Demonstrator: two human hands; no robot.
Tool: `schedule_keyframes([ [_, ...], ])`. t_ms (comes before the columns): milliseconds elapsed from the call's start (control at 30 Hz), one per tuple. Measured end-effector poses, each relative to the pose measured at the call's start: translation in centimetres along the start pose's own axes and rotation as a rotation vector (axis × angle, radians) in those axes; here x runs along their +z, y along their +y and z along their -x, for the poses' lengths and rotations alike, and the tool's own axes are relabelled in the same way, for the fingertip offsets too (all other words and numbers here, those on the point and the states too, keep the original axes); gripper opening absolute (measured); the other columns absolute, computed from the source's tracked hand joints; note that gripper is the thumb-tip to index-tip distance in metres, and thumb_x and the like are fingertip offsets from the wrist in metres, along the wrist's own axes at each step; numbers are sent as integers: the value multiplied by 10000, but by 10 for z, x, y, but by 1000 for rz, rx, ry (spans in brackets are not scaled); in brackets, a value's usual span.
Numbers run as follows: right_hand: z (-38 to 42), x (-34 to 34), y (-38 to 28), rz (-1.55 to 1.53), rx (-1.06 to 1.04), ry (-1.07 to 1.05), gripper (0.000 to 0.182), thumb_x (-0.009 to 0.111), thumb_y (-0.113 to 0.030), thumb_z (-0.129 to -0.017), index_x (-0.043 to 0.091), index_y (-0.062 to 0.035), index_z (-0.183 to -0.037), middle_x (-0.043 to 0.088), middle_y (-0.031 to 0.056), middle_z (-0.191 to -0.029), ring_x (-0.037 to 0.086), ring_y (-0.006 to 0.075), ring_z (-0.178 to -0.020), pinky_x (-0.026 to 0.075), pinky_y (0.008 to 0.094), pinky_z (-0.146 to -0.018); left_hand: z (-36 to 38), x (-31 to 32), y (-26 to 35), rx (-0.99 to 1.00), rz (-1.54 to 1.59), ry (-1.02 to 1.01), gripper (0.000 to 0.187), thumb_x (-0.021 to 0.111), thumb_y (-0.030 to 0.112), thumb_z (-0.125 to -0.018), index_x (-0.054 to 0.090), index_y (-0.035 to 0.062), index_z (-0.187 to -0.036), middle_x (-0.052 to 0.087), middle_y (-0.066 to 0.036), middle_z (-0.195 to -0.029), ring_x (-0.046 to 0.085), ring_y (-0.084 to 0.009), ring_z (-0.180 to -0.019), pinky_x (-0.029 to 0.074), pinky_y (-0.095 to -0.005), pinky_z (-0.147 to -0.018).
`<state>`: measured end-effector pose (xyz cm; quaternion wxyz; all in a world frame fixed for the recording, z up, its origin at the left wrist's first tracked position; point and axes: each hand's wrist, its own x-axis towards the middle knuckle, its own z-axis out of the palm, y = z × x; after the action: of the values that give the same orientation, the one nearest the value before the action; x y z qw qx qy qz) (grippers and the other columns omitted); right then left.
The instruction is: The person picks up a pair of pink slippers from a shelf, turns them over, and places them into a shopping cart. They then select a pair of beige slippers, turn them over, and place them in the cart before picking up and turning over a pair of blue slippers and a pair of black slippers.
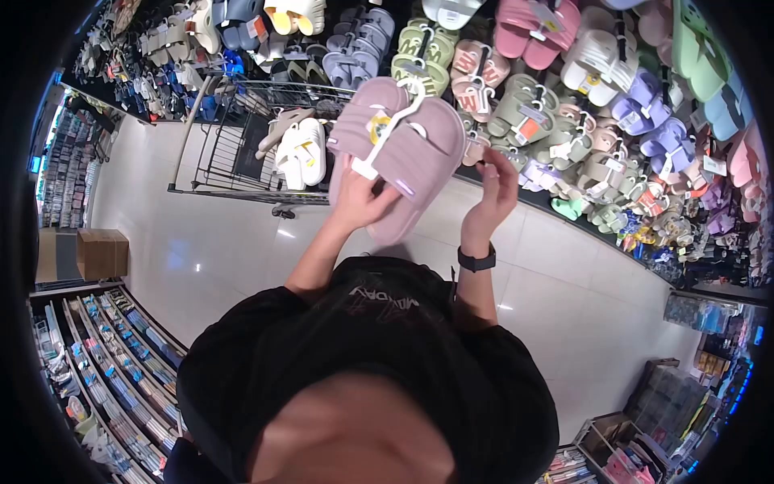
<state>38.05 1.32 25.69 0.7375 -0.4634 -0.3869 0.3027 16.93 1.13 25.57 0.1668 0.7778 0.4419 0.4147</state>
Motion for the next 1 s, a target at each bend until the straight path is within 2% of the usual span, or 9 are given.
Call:
schedule_keyframes([
  [33, 3, 15, -8, 33, -62, -11, 231, 473, -102, -963, 583, 27, -1121, 626, 130, -1127, 592, 208, -1051, 498, 347, -893, 0, -14, -6, 89, -202, 25, 456, 683, 282, -755, 636, 65, -1153, 615, -157, -1159, 494, -399, -1146, 224, -589, -1063],
  [100, 13, 51, -18, 56, -154, -33, 238, 573, -77, -902, 593, 13, -1122, 631, 128, -1124, 578, 216, -1066, 459, 348, -914, 4, -39, -30, 92, -237, -21, 479, 687, 296, -750, 629, 69, -1168, 582, -157, -1210, 456, -393, -1190, 221, -626, -1047],
  [200, 30, 104, -34, 483, -423, -273, 235, 582, -37, -845, 621, 14, -1071, 632, 133, -1114, 580, 264, -1076, 438, 400, -954, 11, -69, -55, 81, -287, -82, 504, 692, 305, -744, 617, 79, -1188, 550, -155, -1262, 429, -385, -1228, 213, -639, -1050],
  [300, 31, 154, -18, 639, -706, -541, 307, 636, -37, -753, 635, -3, -1058, 628, 136, -1105, 574, 316, -1065, 427, 433, -949, 14, -88, -75, 90, -281, -117, 519, 696, 301, -739, 607, 92, -1206, 537, -155, -1280, 416, -379, -1252, 191, -646, -1069],
  [400, 28, 177, -2, 752, -701, -710, 331, 661, -49, -713, 641, -29, -1042, 622, 129, -1086, 567, 347, -1022, 432, 435, -927, 18, -97, -87, 105, -247, -161, 513, 696, 299, -738, 611, 100, -1203, 537, -152, -1280, 407, -372, -1270, 164, -660, -1083],
  [500, 23, 184, 8, 736, -607, -753, 271, 682, -59, -704, 651, -44, -973, 617, 108, -1069, 572, 325, -971, 441, 424, -866, 20, -101, -98, 121, -235, -206, 493, 691, 305, -743, 623, 102, -1188, 540, -147, -1275, 407, -365, -1272, 146, -668, -1090],
  [700, -6, 179, 33, 630, -614, -970, 106, 683, -40, -698, 622, -31, -784, 620, 90, -865, 571, 302, -831, 433, 405, -766, 28, -80, -117, 7, -271, -321, 453, 675, 301, -755, 634, 92, -1156, 554, -144, -1236, 412, -355, -1269, 146, -648, -1105],
  [833, -22, 183, 45, 407, -657, -901, 112, 689, -16, -689, 603, -15, -760, 601, 95, -800, 568, 307, -773, 427, 395, -741, 16, -80, -115, 7, -296, -201, 445, 660, 291, -769, 625, 76, -1156, 573, -138, -1175, 427, -350, -1250, 153, -633, -1112],
  [1000, -35, 193, 55, 372, -533, -960, 121, 714, -4, -694, 637, -8, -788, 598, 97, -793, 575, 291, -768, 432, 376, -718, -1, -82, -119, 20, -422, -225, 377, 664, 261, -762, 637, 67, -1084, 596, -106, -1090, 465, -315, -1201, 178, -628, -1108],
])
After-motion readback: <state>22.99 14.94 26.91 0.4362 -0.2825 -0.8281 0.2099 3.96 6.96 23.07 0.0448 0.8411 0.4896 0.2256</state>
